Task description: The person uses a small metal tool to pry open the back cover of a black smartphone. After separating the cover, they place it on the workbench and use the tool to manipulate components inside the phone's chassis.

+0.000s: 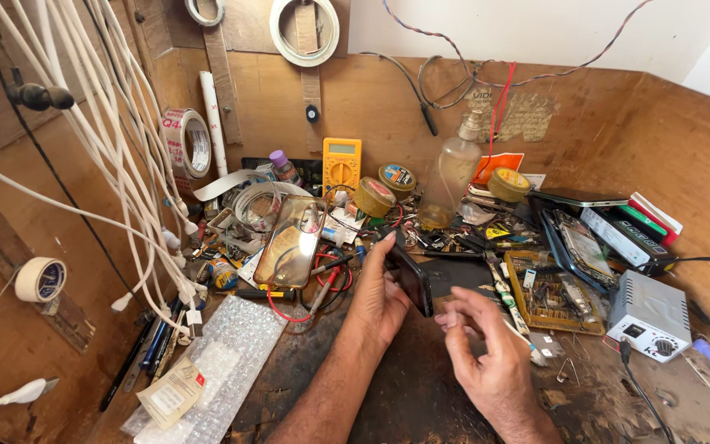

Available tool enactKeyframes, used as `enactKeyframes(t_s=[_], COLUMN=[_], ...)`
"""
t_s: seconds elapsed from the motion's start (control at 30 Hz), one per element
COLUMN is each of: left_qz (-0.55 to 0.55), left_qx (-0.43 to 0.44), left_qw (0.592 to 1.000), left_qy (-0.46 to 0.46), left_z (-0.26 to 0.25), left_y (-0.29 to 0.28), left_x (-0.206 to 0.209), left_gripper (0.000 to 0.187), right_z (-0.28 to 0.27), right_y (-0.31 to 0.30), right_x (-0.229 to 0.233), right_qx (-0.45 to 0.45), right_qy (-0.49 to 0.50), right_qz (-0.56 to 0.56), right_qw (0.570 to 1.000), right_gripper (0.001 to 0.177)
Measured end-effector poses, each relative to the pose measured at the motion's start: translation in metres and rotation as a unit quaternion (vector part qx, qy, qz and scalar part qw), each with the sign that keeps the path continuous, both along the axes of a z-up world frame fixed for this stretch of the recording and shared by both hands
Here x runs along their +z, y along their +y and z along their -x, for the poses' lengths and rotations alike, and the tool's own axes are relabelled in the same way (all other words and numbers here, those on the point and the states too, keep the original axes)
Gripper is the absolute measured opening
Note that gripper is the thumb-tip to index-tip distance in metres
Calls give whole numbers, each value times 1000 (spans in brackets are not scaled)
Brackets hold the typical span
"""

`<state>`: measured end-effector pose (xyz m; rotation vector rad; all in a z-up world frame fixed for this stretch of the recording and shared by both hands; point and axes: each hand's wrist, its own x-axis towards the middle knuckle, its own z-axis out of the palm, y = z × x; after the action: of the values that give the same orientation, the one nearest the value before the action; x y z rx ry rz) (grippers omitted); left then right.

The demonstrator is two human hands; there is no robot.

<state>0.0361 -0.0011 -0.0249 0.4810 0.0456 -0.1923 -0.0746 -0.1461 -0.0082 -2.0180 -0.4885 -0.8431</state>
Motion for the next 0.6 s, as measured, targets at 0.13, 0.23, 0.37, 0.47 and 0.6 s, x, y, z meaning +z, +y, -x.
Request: enactKeyframes(t_s=[0.13,0.23,0.37,0.47,0.6], left_qz=[-23,-50,-62,-66,-67], left_qx=[35,42,42,44,43], left_qw=[999,998,997,997,997], left_qy=[-2,-10,15,12,3], left_z=[2,6,12,13,15], left_y=[-5,-8,-7,-8,-8], left_x=[1,7,14,17,17], left_gripper=[41,49,60,66,68], right_z=[-1,-3,-5,-5,-4], right_y=[2,0,-1,-2,-2], right_x=[0,0,-2,-2,-1], right_qx=[-17,-20,-5,-14,-22], right_qy=[4,14,5,4,-11], right_qz=[16,24,30,33,52], right_qw=[1000,999,1000,999,998], right_gripper=[30,26,22,22,22])
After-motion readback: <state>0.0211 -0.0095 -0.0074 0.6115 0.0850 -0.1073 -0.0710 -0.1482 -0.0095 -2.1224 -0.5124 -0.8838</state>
